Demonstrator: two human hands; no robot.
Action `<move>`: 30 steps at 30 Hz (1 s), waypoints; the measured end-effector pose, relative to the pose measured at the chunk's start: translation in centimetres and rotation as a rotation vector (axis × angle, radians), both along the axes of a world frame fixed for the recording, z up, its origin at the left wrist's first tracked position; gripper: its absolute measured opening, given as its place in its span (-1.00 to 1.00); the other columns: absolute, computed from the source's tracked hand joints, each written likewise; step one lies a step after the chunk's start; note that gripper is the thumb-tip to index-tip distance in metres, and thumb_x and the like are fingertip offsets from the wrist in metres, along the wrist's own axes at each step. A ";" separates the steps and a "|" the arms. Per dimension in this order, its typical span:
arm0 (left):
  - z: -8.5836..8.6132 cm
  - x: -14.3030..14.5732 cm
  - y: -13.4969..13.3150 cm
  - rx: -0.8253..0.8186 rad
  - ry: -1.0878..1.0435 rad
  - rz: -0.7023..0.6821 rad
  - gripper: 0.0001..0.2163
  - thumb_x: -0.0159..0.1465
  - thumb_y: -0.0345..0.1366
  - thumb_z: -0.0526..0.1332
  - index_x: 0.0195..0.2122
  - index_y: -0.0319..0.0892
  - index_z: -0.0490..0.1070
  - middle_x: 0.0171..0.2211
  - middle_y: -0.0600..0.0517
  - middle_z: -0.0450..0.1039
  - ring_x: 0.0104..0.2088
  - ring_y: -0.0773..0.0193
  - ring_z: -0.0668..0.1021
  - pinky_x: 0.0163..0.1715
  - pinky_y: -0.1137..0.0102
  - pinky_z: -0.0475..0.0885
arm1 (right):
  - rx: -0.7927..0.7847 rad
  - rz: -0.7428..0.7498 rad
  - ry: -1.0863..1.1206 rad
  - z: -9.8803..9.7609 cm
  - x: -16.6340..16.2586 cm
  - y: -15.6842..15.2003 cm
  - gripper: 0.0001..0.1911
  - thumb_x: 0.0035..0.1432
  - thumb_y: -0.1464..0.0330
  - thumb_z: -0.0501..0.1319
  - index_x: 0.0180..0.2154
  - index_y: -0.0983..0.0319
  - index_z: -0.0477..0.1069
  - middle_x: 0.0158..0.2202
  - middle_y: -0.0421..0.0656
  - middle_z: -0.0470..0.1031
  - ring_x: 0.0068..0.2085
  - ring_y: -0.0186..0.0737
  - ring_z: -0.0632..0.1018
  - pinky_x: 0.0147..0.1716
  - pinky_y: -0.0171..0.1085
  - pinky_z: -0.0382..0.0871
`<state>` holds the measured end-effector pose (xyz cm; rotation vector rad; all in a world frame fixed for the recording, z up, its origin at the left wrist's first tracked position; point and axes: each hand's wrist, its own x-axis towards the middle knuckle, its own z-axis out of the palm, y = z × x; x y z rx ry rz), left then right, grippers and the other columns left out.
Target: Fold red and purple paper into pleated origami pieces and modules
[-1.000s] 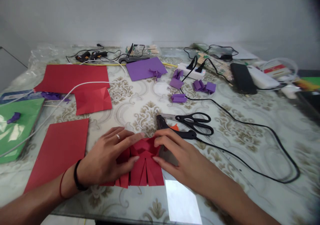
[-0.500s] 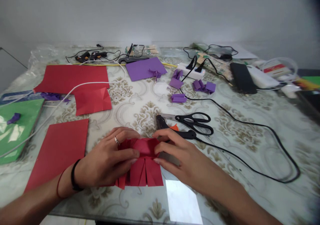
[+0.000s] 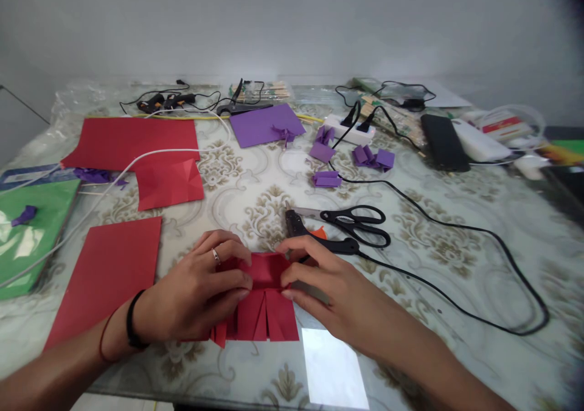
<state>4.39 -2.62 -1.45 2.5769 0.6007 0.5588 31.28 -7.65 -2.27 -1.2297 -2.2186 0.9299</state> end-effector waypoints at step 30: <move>-0.4 -0.3 0.0 0.041 0.028 -0.014 -0.95 0.37 -0.36 0.27 -0.19 -0.17 0.41 -0.04 -0.10 0.42 0.02 0.00 0.40 0.06 0.04 0.37 | 0.169 -0.029 -0.113 -0.6 -0.1 0.0 -0.95 0.36 0.41 0.27 -0.15 0.17 0.42 0.14 0.00 0.40 0.04 -0.03 0.58 0.01 0.00 0.57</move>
